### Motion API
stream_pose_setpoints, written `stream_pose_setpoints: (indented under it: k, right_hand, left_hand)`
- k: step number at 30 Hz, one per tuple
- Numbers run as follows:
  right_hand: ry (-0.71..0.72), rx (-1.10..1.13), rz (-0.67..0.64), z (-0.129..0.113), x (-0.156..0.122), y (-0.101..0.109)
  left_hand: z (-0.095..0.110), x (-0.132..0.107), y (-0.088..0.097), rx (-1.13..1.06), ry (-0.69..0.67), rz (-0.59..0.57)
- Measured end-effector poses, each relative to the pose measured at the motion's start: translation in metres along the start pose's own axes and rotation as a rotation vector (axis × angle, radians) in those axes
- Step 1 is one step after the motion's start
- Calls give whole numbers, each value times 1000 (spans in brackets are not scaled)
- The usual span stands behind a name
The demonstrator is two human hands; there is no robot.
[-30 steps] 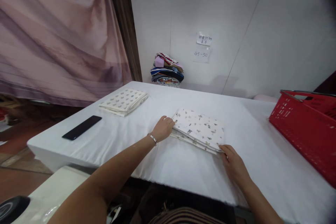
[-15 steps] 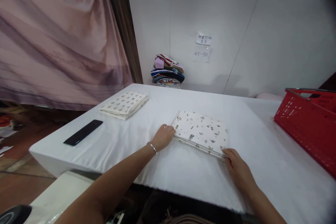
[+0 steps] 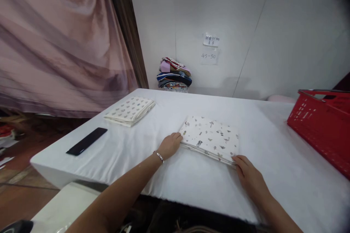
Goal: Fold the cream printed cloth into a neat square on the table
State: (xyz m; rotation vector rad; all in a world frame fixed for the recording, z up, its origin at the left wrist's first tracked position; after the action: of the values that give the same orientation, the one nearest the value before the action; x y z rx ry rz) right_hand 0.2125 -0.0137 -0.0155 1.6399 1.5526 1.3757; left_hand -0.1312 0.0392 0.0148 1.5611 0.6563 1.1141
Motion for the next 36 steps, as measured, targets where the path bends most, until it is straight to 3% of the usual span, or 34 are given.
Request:
stream_pose_setpoints:
  k: [8, 16, 23, 28, 32, 36]
  right_hand:
    - [110, -98, 11, 0, -9, 1]
    - [189, -173, 101, -3, -2, -12]
    - [199, -191, 62, 43, 27, 13]
    - [195, -104, -45, 59, 28, 23]
    - [171, -52, -36, 48, 34, 31]
    - [144, 94, 30, 14, 61, 34]
  left_hand:
    - [-3, -9, 9, -135, -33, -6]
    - [0, -4, 2, 16, 70, -44]
    - [32, -2, -2, -19, -47, -69]
    - [46, -10, -6, -73, -5, 1]
    - [43, -14, 0, -166, 23, 106]
    - [45, -10, 6, -209, 46, 154]
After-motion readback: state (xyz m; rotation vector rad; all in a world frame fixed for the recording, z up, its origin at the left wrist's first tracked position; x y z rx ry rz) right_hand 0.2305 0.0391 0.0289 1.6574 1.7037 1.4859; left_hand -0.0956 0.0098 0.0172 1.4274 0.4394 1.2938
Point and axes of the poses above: each hand's wrist, its own x-axis towards the middle knuckle, its own y-axis out of the back of the hand, z = x × y, the point moved 1 cm from there along x, towards the middle knuckle, and after that the axes turned 6 degrees about z, right-handed, at the moved point
